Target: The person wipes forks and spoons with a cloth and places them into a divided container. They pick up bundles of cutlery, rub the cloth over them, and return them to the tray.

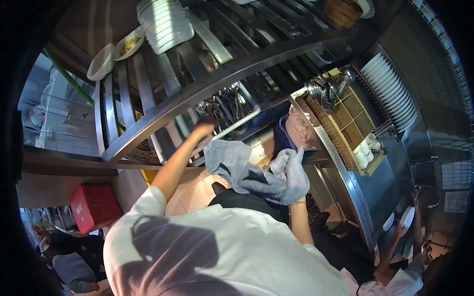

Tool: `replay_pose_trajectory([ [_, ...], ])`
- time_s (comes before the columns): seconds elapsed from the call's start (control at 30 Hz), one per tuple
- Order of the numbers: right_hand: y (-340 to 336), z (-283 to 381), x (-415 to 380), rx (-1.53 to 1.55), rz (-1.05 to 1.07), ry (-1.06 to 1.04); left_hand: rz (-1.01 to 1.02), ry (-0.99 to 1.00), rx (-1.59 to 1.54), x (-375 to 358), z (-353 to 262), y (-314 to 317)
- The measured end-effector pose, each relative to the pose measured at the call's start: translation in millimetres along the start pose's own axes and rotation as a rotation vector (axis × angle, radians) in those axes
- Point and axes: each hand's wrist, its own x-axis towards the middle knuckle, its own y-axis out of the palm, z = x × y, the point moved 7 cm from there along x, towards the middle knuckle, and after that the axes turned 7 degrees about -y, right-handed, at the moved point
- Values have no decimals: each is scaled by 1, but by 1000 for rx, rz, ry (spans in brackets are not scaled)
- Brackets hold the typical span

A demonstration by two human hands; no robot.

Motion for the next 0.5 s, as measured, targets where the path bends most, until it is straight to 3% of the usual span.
replay_pose_trajectory([
  [0.03, -6, 3, -6, -22, 17, -36, -397, -165, -221, 6, -12, -46],
  [0.1, -16, 5, -10, -61, 62, -73, -878, -46, -183, 46, -11, -60],
  [0.13, -21, 9, -5, -82, 92, -75, -919, -69, -224, 61, -14, -67],
  [0.2, -20, 67, -20, -1088, -8, -233, -864, -142, -322, 79, -23, -71],
  [0.27, -24, 82, -14, -1429, 76, -578, -866, -182, -350, 86, -32, -73],
  [0.33, -43, 87, -2, -1329, 113, -548, -884, -210, -352, 83, -39, -78],
  [0.4, -74, 81, 13, -1057, 111, -286, -895, -228, -351, 75, -42, -83],
  [0.5, -96, 80, 16, -949, 104, -147, -888, -269, -380, 64, -34, -88],
])
